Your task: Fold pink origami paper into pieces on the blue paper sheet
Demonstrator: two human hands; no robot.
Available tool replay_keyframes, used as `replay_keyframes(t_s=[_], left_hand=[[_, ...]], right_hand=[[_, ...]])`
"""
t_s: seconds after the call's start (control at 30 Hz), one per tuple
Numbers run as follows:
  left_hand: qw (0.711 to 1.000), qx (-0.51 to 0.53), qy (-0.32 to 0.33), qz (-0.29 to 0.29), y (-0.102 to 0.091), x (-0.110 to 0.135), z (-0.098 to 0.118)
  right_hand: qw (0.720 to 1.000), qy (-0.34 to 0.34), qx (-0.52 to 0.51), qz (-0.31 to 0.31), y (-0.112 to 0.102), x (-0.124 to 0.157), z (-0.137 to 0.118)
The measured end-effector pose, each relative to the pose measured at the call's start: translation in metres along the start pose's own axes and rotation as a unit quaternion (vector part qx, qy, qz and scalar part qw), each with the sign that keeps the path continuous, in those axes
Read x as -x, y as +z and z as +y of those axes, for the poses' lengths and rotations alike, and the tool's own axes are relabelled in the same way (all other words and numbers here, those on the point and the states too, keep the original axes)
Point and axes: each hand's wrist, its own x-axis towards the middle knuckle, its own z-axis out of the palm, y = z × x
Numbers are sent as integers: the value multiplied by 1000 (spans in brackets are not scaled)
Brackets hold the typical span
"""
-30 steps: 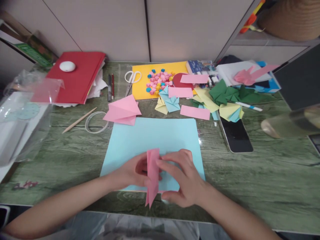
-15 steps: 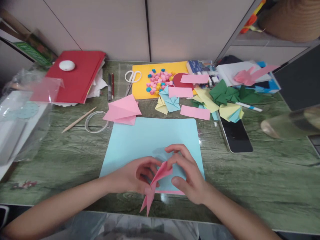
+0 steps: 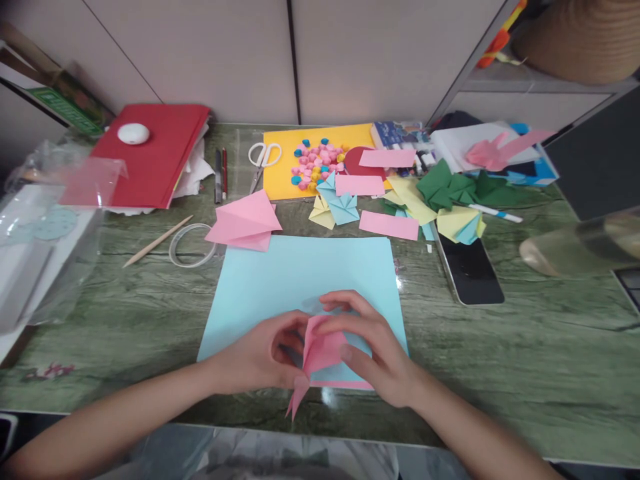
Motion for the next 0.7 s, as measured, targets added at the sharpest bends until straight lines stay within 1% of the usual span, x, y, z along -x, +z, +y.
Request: replay_keyframes(t_s=[0.17, 0.23, 0.3, 0.4, 0.47, 0.53, 0.6, 0.7], left_hand=[[999, 39, 0, -12, -5, -1, -1], [997, 72, -5, -24, -8, -2, -1], [993, 111, -18, -22, -11, -3, -1], [985, 165, -47, 13, -15, -5, 1], [979, 195, -53, 40, -16, -6, 2], [972, 223, -51, 63, -15, -6, 3], [965, 244, -48, 86, -14, -7, 3], [957, 260, -48, 115, -13, -8, 3]], right_hand=[[1000, -11, 3, -13, -2, -2, 1], [1000, -13, 11, -1, -2, -2, 2], [999, -7, 32, 33, -4, -3, 5], [992, 9, 71, 102, -6, -3, 11], [987, 14, 92, 131, -7, -3, 14], [983, 25, 115, 142, -6, -3, 18], [981, 50, 122, 145, -4, -2, 21], [983, 82, 79, 144, 2, -1, 25]])
